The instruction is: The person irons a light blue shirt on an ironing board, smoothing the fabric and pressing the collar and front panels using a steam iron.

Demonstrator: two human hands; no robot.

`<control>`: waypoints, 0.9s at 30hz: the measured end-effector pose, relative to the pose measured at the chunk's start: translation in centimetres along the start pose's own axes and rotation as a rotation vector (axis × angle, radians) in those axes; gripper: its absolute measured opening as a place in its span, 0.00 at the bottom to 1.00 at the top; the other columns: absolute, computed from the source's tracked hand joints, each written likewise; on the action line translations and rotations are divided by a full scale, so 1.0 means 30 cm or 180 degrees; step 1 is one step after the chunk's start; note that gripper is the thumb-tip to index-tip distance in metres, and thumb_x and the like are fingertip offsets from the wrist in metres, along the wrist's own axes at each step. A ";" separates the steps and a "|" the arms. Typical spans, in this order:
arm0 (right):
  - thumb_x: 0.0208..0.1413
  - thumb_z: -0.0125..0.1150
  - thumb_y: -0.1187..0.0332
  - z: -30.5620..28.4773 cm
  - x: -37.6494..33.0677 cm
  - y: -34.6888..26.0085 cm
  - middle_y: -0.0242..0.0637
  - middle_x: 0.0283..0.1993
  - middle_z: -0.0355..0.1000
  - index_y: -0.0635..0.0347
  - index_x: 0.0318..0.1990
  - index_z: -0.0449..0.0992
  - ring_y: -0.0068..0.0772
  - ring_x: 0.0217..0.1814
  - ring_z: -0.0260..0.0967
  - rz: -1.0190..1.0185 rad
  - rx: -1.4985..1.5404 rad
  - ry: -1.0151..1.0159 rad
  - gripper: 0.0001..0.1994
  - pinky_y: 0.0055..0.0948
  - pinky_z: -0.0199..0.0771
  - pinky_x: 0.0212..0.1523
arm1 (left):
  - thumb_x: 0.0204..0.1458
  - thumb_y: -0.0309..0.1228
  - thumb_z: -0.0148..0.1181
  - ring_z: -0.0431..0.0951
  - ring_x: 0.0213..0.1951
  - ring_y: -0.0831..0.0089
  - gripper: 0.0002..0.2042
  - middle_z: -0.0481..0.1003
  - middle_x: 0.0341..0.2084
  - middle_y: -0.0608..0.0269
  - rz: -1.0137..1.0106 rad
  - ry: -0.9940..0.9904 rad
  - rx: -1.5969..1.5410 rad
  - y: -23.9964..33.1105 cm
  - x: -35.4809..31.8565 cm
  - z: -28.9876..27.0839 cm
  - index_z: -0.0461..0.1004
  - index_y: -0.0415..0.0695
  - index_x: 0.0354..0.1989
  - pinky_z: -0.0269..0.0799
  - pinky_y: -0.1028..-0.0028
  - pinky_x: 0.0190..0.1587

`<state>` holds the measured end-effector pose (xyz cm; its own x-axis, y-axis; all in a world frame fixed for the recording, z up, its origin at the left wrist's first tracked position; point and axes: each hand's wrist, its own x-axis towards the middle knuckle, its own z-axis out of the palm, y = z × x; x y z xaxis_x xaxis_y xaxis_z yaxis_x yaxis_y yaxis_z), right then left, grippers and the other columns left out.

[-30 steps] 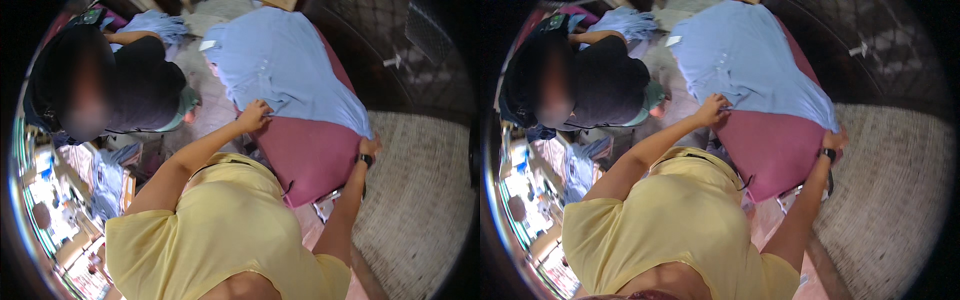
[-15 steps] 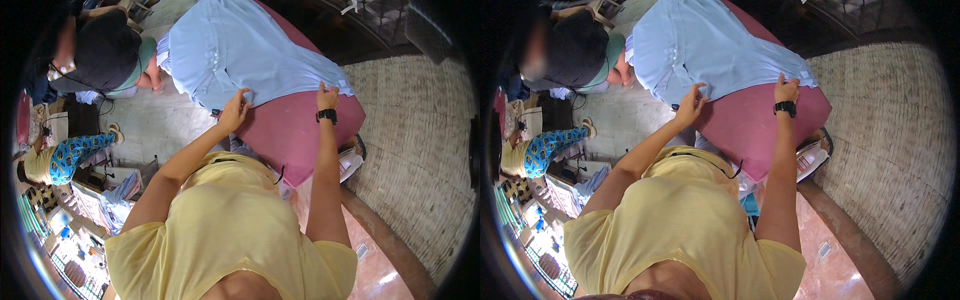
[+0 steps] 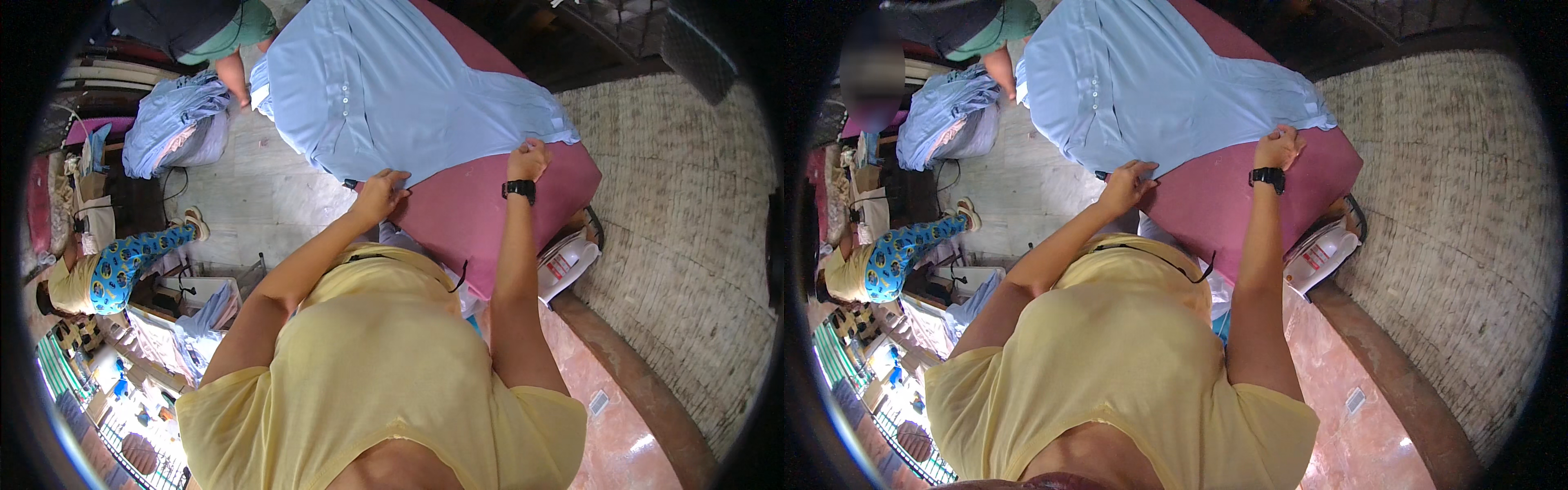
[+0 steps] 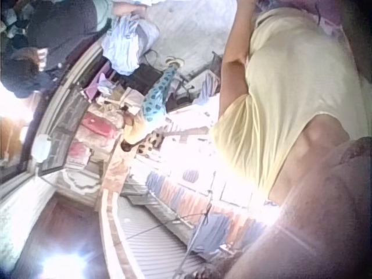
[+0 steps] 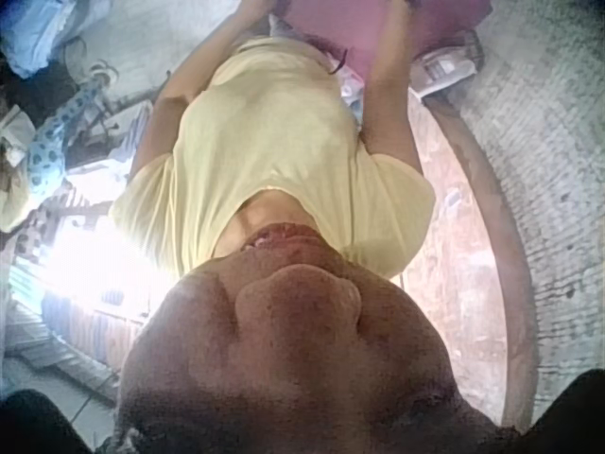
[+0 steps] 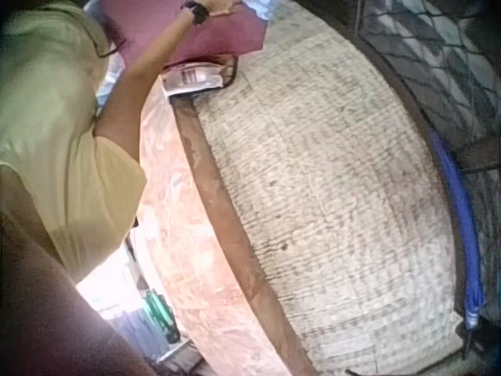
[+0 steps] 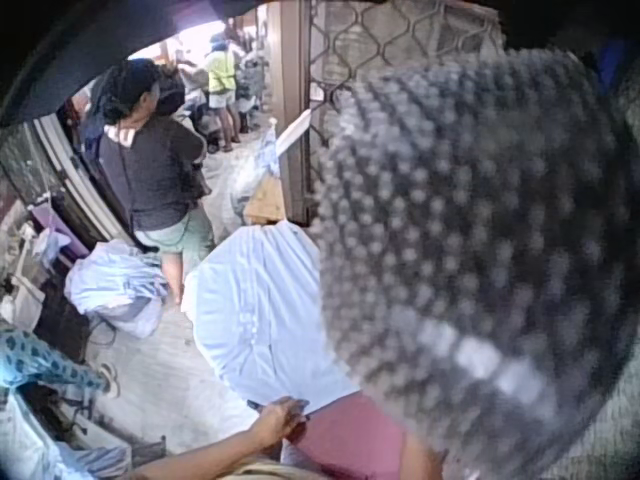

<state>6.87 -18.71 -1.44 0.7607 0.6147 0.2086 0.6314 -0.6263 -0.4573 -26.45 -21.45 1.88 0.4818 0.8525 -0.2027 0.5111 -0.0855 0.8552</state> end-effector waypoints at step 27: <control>0.57 0.61 0.56 0.093 -0.108 -0.217 0.44 0.60 0.62 0.64 0.54 0.66 0.50 0.62 0.58 -0.0642 -0.0385 0.0557 0.24 0.51 0.57 0.64 | 0.51 0.31 0.64 0.75 0.40 0.54 0.07 0.76 0.34 0.55 0.2104 0.0525 0.0895 0.278 1.081 0.195 0.75 0.44 0.36 0.71 0.60 0.41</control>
<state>-0.14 -15.28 -1.55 0.6259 0.6470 0.4355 0.7778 -0.5590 -0.2872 -2.39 2.47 -0.36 0.6506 0.6418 0.4060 0.3250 -0.7185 0.6149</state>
